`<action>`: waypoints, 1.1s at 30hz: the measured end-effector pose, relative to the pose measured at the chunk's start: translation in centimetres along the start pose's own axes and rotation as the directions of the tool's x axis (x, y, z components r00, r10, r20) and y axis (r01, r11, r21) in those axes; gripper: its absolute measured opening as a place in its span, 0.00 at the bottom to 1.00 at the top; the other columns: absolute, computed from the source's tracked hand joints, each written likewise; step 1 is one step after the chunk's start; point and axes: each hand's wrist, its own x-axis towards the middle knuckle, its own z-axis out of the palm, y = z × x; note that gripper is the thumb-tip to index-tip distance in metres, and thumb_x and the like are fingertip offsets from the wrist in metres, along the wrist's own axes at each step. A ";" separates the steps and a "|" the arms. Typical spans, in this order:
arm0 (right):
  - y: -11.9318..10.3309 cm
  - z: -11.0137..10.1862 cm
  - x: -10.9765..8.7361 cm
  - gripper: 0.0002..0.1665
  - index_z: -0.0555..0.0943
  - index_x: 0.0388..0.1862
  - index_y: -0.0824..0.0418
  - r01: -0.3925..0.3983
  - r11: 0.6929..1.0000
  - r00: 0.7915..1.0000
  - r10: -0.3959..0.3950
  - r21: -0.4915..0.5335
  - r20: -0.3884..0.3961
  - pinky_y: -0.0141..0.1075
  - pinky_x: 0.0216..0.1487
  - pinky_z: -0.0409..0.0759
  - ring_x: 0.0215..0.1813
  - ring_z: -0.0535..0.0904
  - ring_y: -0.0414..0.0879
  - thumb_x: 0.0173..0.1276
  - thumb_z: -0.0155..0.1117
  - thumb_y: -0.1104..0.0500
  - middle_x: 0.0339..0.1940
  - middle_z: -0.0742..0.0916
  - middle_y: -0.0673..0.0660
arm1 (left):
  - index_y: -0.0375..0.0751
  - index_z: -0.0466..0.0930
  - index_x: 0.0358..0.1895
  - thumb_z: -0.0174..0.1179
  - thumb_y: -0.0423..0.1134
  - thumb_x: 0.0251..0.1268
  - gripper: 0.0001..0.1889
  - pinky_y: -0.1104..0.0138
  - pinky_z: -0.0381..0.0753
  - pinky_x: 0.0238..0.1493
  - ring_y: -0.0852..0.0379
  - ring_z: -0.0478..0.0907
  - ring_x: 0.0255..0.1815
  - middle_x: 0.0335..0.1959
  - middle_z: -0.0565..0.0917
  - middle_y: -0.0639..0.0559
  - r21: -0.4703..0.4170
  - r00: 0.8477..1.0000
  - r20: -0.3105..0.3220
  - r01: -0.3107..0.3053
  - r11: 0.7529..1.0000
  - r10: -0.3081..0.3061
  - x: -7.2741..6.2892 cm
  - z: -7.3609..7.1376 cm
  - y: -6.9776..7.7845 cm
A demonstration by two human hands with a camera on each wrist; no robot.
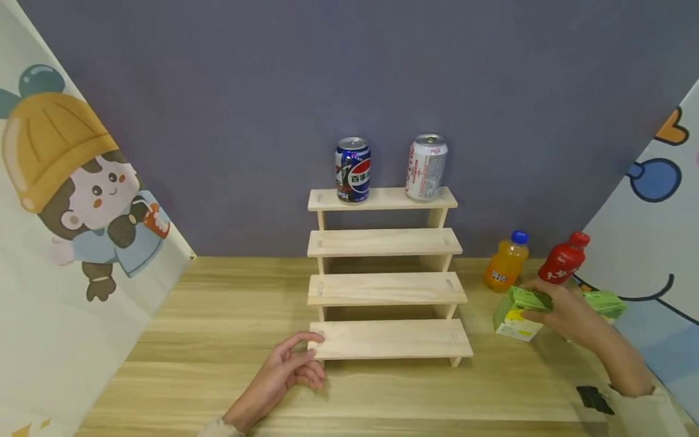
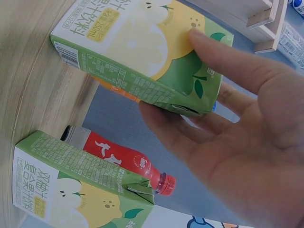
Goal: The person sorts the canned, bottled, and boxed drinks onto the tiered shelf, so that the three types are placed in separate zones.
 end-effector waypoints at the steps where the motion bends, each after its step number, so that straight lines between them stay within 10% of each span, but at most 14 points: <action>1: 0.0 0.0 -0.1 0.30 0.79 0.53 0.69 0.006 1.000 1.000 -0.006 -0.001 -0.007 0.67 0.45 0.80 0.52 0.78 0.75 0.52 0.80 0.63 0.49 0.85 0.72 | 0.31 0.60 0.70 0.41 0.31 0.81 0.19 0.60 0.89 0.45 0.52 0.87 0.38 0.40 0.88 0.44 -0.003 1.000 0.003 -0.004 1.000 0.004 0.0 0.0 -0.1; 26: 0.7 -0.1 -0.7 0.34 0.78 0.59 0.71 0.150 0.989 0.989 -0.150 0.005 -0.017 0.64 0.45 0.82 0.54 0.79 0.72 0.51 0.78 0.69 0.57 0.81 0.75 | 0.32 0.62 0.69 0.41 0.30 0.81 0.19 0.60 0.89 0.44 0.52 0.87 0.38 0.39 0.88 0.44 -0.011 1.000 0.006 -0.007 1.000 0.007 0.2 0.1 -0.4; 33: 0.0 -0.4 -0.2 0.33 0.83 0.56 0.65 0.148 0.989 0.988 -0.149 -0.024 -0.037 0.33 0.30 0.81 0.27 0.68 0.33 0.48 0.82 0.65 0.53 0.83 0.75 | 0.32 0.61 0.70 0.41 0.31 0.81 0.19 0.59 0.89 0.45 0.52 0.87 0.38 0.39 0.88 0.45 -0.004 1.000 -0.008 0.014 1.000 -0.014 0.1 0.2 -0.1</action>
